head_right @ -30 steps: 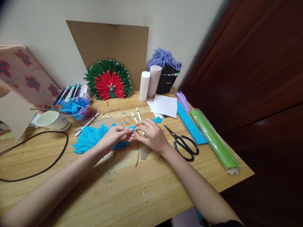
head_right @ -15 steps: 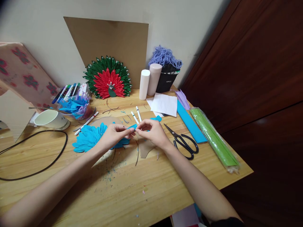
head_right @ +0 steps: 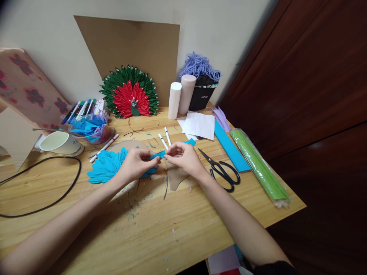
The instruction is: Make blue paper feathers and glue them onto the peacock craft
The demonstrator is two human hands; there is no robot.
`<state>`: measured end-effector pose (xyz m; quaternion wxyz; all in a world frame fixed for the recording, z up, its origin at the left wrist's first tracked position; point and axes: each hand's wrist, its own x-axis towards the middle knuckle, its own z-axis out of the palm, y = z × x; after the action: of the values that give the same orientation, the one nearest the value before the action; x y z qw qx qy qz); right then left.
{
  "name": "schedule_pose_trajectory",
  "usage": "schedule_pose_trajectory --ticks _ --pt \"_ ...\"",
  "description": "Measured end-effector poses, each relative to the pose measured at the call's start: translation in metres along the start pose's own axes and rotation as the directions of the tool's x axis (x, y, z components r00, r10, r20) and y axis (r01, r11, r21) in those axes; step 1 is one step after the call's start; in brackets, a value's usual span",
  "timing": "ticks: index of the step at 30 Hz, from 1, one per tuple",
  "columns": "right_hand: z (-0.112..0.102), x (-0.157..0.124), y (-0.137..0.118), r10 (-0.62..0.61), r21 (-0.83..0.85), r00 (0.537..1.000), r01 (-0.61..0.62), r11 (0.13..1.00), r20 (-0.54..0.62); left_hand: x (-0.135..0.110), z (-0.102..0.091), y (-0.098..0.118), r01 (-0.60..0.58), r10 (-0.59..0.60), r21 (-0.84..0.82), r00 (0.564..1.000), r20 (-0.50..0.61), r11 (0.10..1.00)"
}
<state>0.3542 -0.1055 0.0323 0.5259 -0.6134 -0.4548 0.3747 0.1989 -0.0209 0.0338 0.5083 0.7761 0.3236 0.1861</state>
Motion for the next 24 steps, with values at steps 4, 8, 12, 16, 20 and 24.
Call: schedule_pose_trajectory --ticks 4,8,12,16,20,24 --pt "0.001 -0.002 -0.001 0.013 0.006 0.999 -0.013 1.000 0.032 -0.001 0.001 0.002 0.023 -0.023 -0.009 1.000 0.001 1.000" --pt "0.003 -0.004 -0.003 0.030 0.000 0.999 -0.030 1.000 0.017 -0.002 0.003 0.001 0.039 -0.039 0.013 0.999 -0.005 0.999" --pt "0.002 -0.003 -0.002 0.079 0.037 0.996 -0.080 0.996 0.028 0.000 0.001 -0.001 0.096 -0.095 -0.030 0.995 0.034 0.995" --pt "-0.004 -0.002 -0.002 0.049 0.038 0.999 -0.050 0.998 0.017 0.003 -0.004 0.001 0.168 -0.155 -0.134 0.983 0.102 0.977" --pt "-0.009 -0.003 -0.007 -0.323 -0.251 0.946 0.318 0.914 0.022 0.007 -0.009 0.003 0.247 -0.219 -0.240 0.966 0.136 0.939" --pt "-0.010 -0.005 -0.009 -0.594 -0.502 0.764 0.628 0.595 0.253 0.008 -0.010 0.005 0.312 -0.237 -0.335 0.940 0.246 0.889"
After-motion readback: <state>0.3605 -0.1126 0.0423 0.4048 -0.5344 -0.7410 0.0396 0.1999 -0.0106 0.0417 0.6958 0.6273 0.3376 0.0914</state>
